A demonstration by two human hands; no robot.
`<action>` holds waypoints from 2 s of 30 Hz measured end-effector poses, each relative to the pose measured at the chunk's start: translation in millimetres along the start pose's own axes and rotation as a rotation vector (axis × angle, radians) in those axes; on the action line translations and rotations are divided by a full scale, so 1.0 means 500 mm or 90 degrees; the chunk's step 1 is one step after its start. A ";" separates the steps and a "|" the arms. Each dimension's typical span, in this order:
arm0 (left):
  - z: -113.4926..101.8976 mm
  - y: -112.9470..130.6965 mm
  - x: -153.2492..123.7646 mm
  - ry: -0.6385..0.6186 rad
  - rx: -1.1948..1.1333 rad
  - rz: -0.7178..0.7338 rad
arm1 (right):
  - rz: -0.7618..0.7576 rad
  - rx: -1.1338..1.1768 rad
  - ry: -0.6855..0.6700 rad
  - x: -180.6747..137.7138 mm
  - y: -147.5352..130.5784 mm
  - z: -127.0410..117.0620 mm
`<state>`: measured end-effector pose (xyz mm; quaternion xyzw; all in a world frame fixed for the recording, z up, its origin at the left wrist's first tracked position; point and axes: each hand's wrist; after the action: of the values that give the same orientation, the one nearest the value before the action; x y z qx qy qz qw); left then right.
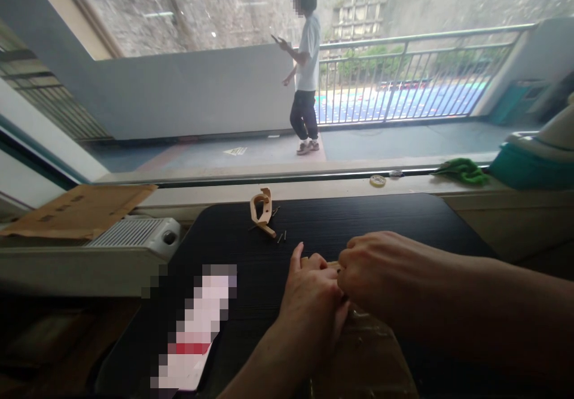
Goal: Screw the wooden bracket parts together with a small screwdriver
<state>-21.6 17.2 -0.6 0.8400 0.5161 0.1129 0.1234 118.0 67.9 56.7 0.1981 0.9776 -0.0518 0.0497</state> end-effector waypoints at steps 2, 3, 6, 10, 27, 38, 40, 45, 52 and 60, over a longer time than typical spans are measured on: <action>0.002 -0.001 -0.001 0.006 -0.001 0.007 | -0.009 -0.005 -0.004 0.001 0.000 0.001; 0.003 -0.002 -0.002 0.011 -0.002 0.010 | -0.015 -0.008 -0.005 0.000 -0.001 0.000; 0.007 -0.005 -0.003 0.028 0.000 0.017 | -0.024 -0.003 -0.013 0.000 -0.006 -0.005; 0.007 -0.006 -0.002 0.034 0.004 0.032 | 0.006 0.013 -0.029 -0.002 -0.016 -0.015; -0.008 0.002 0.001 0.016 0.043 0.032 | 0.095 -0.054 -0.105 -0.017 -0.056 -0.055; -0.005 0.002 0.002 0.034 0.039 0.034 | 0.052 -0.084 -0.095 -0.012 -0.049 -0.072; -0.005 0.003 0.001 0.036 0.026 0.035 | 0.093 -0.090 -0.117 -0.012 -0.054 -0.078; -0.004 0.003 -0.002 0.038 0.016 0.040 | 0.236 -0.113 -0.138 -0.011 -0.068 -0.095; -0.001 0.003 -0.002 0.049 0.008 0.032 | 0.109 -0.082 -0.184 -0.018 -0.061 -0.116; 0.001 -0.003 0.000 0.042 0.015 0.026 | 0.156 -0.099 -0.153 -0.010 -0.059 -0.094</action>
<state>-22.6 17.6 -1.7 0.8476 0.5041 0.1365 0.0942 107.1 44.5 106.1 0.3039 0.9342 0.0074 0.1870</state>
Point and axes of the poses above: each hand's wrist, its own x-axis towards the middle knuckle, its own z-axis out of the palm, y = z × x, and after that the axes turned 1 degree about z, right-handed
